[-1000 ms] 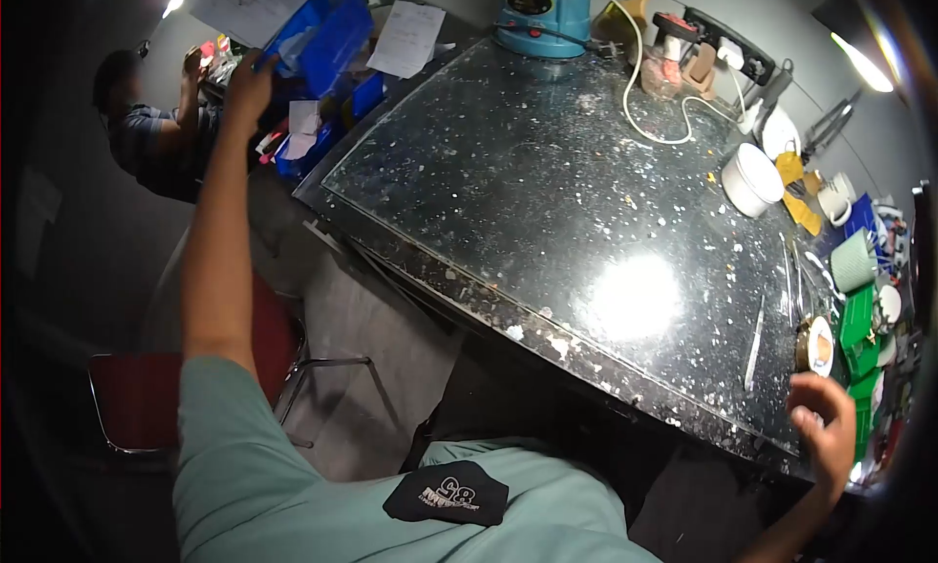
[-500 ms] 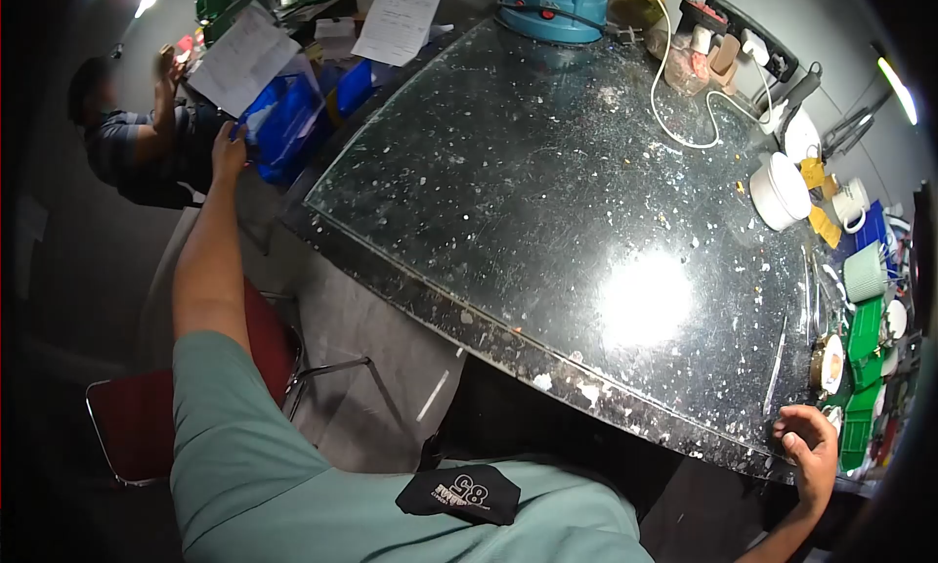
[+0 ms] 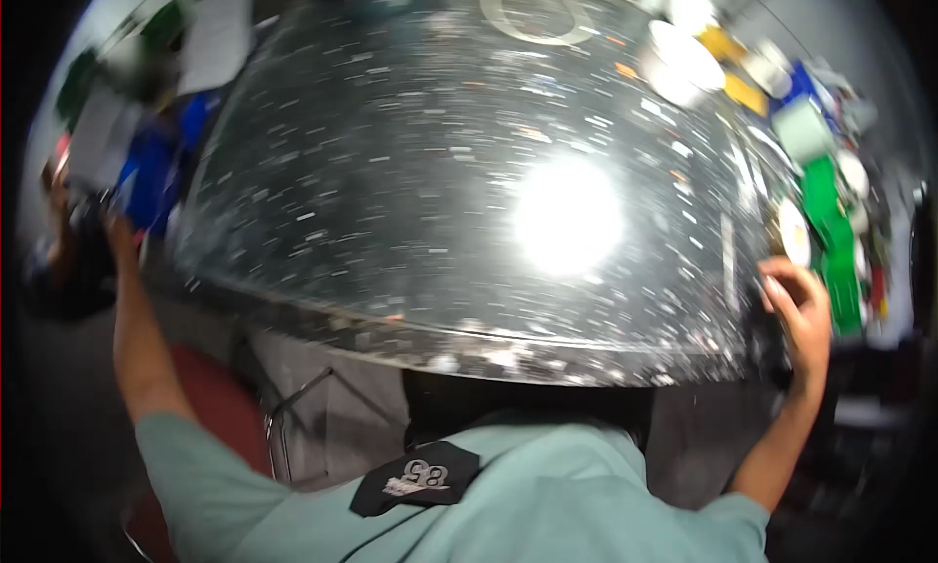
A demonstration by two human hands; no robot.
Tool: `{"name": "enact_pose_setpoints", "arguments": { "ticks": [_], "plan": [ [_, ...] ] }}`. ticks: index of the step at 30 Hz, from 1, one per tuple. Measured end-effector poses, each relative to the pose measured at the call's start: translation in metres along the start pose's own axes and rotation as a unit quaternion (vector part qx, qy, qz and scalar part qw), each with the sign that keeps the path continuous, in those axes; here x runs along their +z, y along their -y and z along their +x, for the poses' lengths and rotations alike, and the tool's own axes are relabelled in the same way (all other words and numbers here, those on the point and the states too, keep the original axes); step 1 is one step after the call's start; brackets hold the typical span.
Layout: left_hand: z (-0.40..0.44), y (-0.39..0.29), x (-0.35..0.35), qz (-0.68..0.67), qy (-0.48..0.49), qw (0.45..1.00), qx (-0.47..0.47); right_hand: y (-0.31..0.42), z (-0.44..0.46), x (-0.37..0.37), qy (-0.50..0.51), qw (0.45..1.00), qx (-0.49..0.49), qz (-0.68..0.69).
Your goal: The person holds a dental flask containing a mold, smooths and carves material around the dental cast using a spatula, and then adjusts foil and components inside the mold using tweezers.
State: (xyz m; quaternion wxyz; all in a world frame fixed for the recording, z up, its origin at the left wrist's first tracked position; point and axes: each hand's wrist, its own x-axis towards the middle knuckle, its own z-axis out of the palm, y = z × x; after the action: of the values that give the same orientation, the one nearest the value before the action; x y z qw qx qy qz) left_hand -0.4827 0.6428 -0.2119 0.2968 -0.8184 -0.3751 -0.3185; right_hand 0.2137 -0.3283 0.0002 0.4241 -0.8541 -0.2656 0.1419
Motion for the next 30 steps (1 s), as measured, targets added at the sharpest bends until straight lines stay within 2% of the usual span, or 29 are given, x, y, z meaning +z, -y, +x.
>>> {"name": "enact_pose_setpoints", "arguments": {
  "ticks": [3, 5, 8, 10, 12, 15, 16, 17, 18, 19, 20, 22, 23, 24, 26, 28, 29, 30],
  "plan": [
    [0.030, -0.055, -0.035, -0.073, 0.023, 0.987, -0.141, -0.012, -0.007, -0.014, -0.026, 0.999, 0.020, 0.007],
    [0.057, -0.090, -0.061, -0.093, 0.007, 0.981, -0.172, -0.016, -0.011, -0.022, -0.050, 0.998, 0.036, 0.002],
    [0.092, -0.130, -0.130, -0.111, -0.052, 0.979, -0.161, -0.015, -0.004, -0.021, -0.043, 0.999, 0.010, -0.025],
    [0.113, -0.175, -0.194, -0.134, -0.102, 0.978, -0.119, -0.014, 0.007, -0.010, -0.025, 0.997, -0.057, -0.042],
    [0.134, -0.248, -0.255, -0.168, -0.145, 0.974, -0.044, -0.004, 0.018, 0.003, -0.033, 0.992, -0.079, -0.096],
    [0.165, -0.383, -0.326, -0.223, -0.171, 0.946, 0.163, 0.008, 0.028, 0.016, 0.029, 0.978, -0.050, -0.199],
    [0.174, -0.437, -0.345, -0.261, -0.160, 0.924, 0.231, 0.008, 0.031, 0.016, 0.029, 0.976, -0.049, -0.210],
    [0.171, -0.535, -0.387, -0.467, -0.124, 0.868, 0.111, 0.007, 0.033, 0.015, 0.029, 0.974, -0.048, -0.221],
    [0.179, -0.580, -0.409, -0.521, -0.076, 0.832, 0.176, 0.008, 0.035, 0.014, 0.031, 0.971, -0.046, -0.234],
    [0.190, -0.619, -0.439, -0.483, -0.045, 0.833, 0.266, 0.011, 0.034, 0.013, 0.020, 0.966, -0.050, -0.255],
    [0.192, -0.655, -0.458, -0.477, 0.016, 0.838, 0.265, 0.013, 0.035, 0.014, 0.015, 0.956, -0.050, -0.287],
    [0.212, -0.708, -0.457, -0.462, 0.056, 0.805, 0.367, 0.013, 0.037, 0.016, -0.005, 0.934, -0.043, -0.354],
    [0.221, -0.734, -0.447, -0.453, 0.065, 0.803, 0.382, 0.005, 0.037, 0.015, -0.039, 0.927, -0.110, -0.356],
    [0.229, -0.760, -0.432, -0.445, 0.074, 0.800, 0.394, 0.014, 0.039, 0.014, -0.018, 0.929, -0.061, -0.365],
    [0.243, -0.809, -0.405, -0.459, 0.123, 0.790, 0.387, 0.005, 0.056, 0.004, -0.014, 0.936, -0.065, -0.346],
    [0.249, -0.850, -0.372, -0.431, 0.066, 0.815, 0.381, 0.009, 0.078, -0.019, -0.059, 0.957, -0.089, -0.271],
    [0.252, -0.865, -0.366, -0.419, 0.081, 0.822, 0.376, 0.015, 0.089, -0.030, -0.079, 0.965, -0.056, -0.243],
    [0.252, -0.876, -0.361, -0.423, 0.059, 0.823, 0.374, 0.007, 0.108, -0.039, -0.111, 0.960, -0.114, -0.229]
  ]
}}
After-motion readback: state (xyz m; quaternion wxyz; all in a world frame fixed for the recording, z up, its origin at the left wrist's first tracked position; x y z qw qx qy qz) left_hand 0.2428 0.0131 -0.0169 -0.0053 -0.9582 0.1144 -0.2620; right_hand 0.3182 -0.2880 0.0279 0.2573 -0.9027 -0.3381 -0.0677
